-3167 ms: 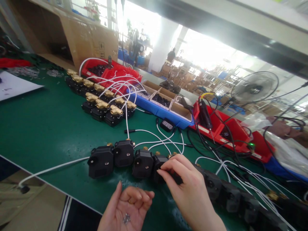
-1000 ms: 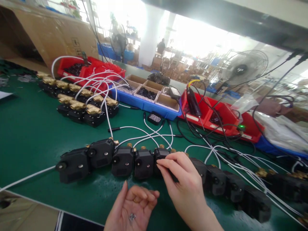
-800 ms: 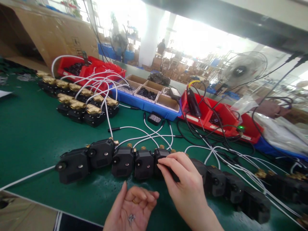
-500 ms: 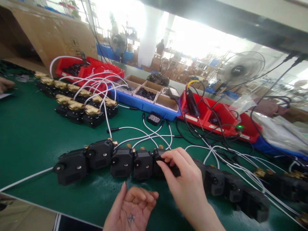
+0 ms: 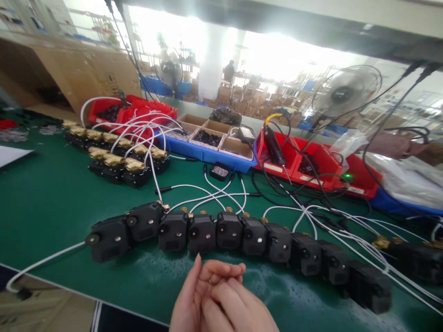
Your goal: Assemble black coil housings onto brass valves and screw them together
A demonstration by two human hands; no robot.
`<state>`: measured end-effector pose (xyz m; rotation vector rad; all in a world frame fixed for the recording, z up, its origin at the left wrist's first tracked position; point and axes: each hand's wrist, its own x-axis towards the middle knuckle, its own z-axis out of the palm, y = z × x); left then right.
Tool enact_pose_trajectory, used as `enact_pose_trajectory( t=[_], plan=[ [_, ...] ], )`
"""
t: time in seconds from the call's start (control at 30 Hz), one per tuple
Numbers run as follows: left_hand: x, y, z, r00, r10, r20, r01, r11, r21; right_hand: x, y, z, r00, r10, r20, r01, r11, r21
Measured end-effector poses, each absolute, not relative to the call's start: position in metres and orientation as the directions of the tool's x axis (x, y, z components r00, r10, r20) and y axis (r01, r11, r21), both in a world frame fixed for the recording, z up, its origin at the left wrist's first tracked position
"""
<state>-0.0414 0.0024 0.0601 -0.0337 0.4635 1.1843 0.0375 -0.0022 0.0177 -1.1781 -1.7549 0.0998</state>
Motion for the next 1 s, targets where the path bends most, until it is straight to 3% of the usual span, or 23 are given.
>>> enact_pose_trajectory(
  t=[0.2, 0.27, 0.4, 0.47, 0.6, 0.77, 1.0],
  plan=[
    [-0.028, 0.008, 0.065, 0.300, 0.868, -0.396, -0.896, 0.399, 0.195, 0.069, 0.016, 0.066, -0.495, 0.570, 0.656, 0.617, 0.762, -0.196],
    [-0.025, 0.011, 0.066, 0.308, 0.873, -0.378, -0.908, 0.388, 0.156, 0.073, 0.017, 0.071, -0.443, 0.598, 0.668, 0.615, 0.745, -0.260],
    [-0.021, 0.015, 0.066, 0.347, 0.878, -0.330, -0.916, 0.393, 0.083, 0.084, 0.018, 0.080, -0.259, 0.735, 0.626, 0.490, 0.659, -0.570],
    [-0.020, 0.015, 0.064, 0.332, 0.881, -0.338, -0.922, 0.379, 0.082, 0.097, 0.022, 0.091, -0.271, 0.773, 0.574, 0.462, 0.628, -0.627],
    [-0.020, 0.010, 0.056, 0.264, 0.879, -0.397, -0.941, 0.325, 0.092, 0.119, 0.038, 0.111, -0.233, 0.819, 0.525, 0.552, 0.556, -0.622],
    [-0.023, 0.009, 0.050, 0.311, 0.869, -0.386, -0.928, 0.366, 0.075, 0.119, 0.054, 0.110, -0.146, 0.829, 0.539, 0.609, 0.505, -0.611],
    [-0.025, 0.011, 0.052, 0.348, 0.884, -0.312, -0.911, 0.397, 0.109, 0.120, 0.063, 0.105, -0.241, 0.817, 0.525, 0.743, 0.503, -0.442]
  ],
)
